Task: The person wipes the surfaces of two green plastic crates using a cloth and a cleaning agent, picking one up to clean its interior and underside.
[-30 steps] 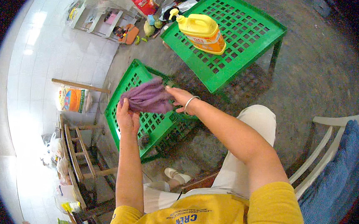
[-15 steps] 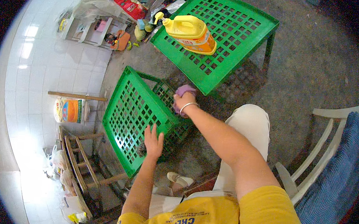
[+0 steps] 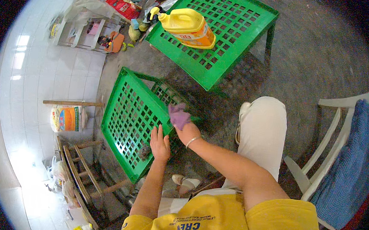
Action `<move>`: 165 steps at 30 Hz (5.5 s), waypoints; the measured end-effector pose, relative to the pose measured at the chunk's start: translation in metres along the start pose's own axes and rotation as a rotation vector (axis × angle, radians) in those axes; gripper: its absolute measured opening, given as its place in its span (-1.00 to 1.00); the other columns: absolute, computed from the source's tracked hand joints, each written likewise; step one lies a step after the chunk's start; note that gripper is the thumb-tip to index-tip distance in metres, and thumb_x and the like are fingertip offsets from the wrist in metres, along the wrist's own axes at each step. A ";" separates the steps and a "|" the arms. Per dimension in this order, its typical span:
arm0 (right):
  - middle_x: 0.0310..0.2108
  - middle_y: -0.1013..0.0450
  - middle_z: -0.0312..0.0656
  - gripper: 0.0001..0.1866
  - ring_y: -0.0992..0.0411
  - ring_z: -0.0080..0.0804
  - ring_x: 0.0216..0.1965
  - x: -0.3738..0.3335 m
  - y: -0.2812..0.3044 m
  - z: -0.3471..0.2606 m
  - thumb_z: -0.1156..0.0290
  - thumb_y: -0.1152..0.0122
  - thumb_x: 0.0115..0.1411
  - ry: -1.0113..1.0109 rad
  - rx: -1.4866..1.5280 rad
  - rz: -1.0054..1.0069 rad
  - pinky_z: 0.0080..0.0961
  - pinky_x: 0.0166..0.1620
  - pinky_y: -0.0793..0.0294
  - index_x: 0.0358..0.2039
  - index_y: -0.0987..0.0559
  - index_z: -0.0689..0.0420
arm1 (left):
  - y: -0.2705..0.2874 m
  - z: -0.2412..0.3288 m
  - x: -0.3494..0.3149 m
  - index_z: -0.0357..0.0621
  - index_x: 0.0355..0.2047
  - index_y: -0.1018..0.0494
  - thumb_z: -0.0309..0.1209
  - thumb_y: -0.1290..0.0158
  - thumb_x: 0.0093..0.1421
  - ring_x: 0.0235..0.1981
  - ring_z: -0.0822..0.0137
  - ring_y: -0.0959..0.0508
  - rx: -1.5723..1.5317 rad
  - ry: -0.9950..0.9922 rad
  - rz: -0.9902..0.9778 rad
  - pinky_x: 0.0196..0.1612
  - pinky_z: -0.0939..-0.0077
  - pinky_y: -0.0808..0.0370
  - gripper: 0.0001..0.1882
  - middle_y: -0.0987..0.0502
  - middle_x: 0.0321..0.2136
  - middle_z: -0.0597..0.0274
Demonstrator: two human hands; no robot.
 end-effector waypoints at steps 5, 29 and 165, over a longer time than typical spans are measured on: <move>-0.40 -0.48 0.21 -0.43 -0.45 0.15 -0.31 -0.052 -0.008 0.060 -0.03 -0.04 0.13 -0.389 0.178 0.238 -0.13 -0.20 -0.40 -0.35 -0.54 0.35 | -0.007 -0.003 0.000 -0.08 0.23 -0.10 -0.19 0.24 0.31 0.18 -0.15 -0.16 0.005 -0.027 0.045 0.16 0.04 -0.14 -0.48 -0.16 0.17 -0.17; -0.20 -0.45 0.18 -0.52 -0.41 0.08 -0.12 -0.024 -0.051 -0.003 0.09 -0.11 0.10 -0.352 0.563 0.289 -0.22 -0.08 -0.37 -0.23 -0.46 0.32 | -0.017 -0.028 0.002 -0.06 0.22 -0.14 -0.12 0.23 0.29 0.20 -0.21 -0.12 -0.145 -0.070 -0.041 0.20 0.03 -0.08 -0.46 -0.20 0.14 -0.23; -0.30 -0.51 -0.05 -0.81 -0.45 -0.08 -0.18 0.265 -0.314 -0.155 0.36 -0.11 0.01 0.654 -0.589 0.052 -0.18 -0.15 -0.45 -0.35 -0.63 -0.06 | 0.010 -0.301 -0.110 -0.27 -0.36 -0.35 -0.26 -0.05 -0.02 -0.21 -0.05 -0.38 -0.426 1.067 0.445 -0.17 0.07 -0.34 -0.68 -0.35 -0.31 -0.01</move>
Point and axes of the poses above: each hand's wrist, its own x-axis towards the middle knuckle, its own y-axis out of the back of the hand, z = x × y, the point moved 1 cm from there along x, towards the middle knuckle
